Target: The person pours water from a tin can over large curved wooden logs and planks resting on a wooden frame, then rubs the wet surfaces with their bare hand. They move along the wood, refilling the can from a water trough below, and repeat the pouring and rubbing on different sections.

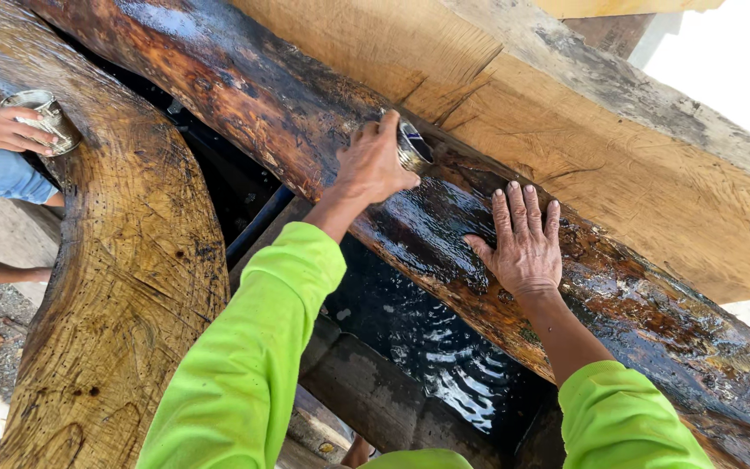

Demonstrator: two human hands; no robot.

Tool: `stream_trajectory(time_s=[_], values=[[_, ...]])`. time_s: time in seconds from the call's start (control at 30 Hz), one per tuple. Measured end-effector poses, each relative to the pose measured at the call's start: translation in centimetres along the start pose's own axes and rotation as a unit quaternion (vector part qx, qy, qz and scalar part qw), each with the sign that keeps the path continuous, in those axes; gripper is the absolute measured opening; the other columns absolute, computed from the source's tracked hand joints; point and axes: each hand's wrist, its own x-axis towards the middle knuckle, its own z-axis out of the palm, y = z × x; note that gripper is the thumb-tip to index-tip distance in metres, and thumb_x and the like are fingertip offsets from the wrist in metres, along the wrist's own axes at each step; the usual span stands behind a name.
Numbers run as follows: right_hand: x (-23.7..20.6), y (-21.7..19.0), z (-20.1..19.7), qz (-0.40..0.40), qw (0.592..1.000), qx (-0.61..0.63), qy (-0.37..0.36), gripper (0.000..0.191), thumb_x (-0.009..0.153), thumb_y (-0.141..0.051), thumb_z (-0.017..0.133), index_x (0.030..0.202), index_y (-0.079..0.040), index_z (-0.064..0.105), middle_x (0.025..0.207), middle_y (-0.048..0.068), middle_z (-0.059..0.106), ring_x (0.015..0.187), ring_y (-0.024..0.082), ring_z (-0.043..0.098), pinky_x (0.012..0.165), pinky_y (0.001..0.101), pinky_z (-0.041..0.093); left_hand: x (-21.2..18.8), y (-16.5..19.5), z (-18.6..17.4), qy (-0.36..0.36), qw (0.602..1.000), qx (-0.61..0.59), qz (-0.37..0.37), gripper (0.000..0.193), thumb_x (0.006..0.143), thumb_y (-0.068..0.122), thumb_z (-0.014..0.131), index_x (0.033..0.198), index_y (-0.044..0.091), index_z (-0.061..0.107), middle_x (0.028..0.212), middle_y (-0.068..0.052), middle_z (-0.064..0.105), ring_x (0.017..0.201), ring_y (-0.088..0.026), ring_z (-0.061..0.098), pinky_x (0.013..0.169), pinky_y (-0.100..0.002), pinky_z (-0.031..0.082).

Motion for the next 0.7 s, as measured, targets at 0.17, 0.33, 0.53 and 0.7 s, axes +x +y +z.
stream_trajectory(time_s=[0.17, 0.33, 0.53, 0.7], values=[[0.1, 0.0, 0.1, 0.003, 1.000, 0.010, -0.002, 0.092, 0.095, -0.074, 0.038, 0.160, -0.007, 0.035, 0.168, 0.016, 0.030, 0.157, 0.034, 0.022, 0.126, 0.0589, 0.012, 0.9, -1.8, -1.0, 0.016, 1.000, 0.002, -0.026, 0.113, 0.067, 0.039, 0.093, 0.154, 0.015, 0.025, 0.148, -0.020, 0.048, 0.138, -0.042, 0.045, 0.108, -0.069, 0.037], [0.2, -0.1, 0.0, 0.006, 1.000, -0.004, -0.009, 0.094, 0.094, -0.075, 0.036, 0.159, -0.008, 0.035, 0.167, 0.015, 0.030, 0.156, 0.033, 0.022, 0.126, 0.0578, 0.012, 1.9, -3.4, -1.9, 0.024, 0.999, 0.003, -0.044, 0.112, 0.068, 0.039, 0.094, 0.154, 0.016, 0.025, 0.148, -0.022, 0.046, 0.138, -0.043, 0.044, 0.106, -0.069, 0.038], [0.3, -0.2, -0.2, 0.010, 1.000, -0.010, -0.020, 0.092, 0.094, -0.075, 0.036, 0.158, -0.009, 0.036, 0.167, 0.014, 0.030, 0.155, 0.032, 0.023, 0.126, 0.0576, 0.012, 3.1, -4.6, -2.9, 0.042, 0.997, 0.013, -0.062, 0.115, 0.066, 0.038, 0.095, 0.154, 0.014, 0.025, 0.149, -0.022, 0.046, 0.138, -0.043, 0.043, 0.104, -0.067, 0.040], [0.4, -0.2, -0.4, 0.008, 1.000, -0.019, -0.013, 0.092, 0.093, -0.074, 0.039, 0.158, -0.008, 0.038, 0.166, 0.015, 0.032, 0.156, 0.032, 0.024, 0.126, 0.0581, 0.015, 3.9, -5.9, -3.9, 0.058, 0.995, 0.000, -0.082, 0.115, 0.066, 0.037, 0.095, 0.155, 0.015, 0.025, 0.149, -0.023, 0.045, 0.137, -0.043, 0.044, 0.106, -0.065, 0.040]])
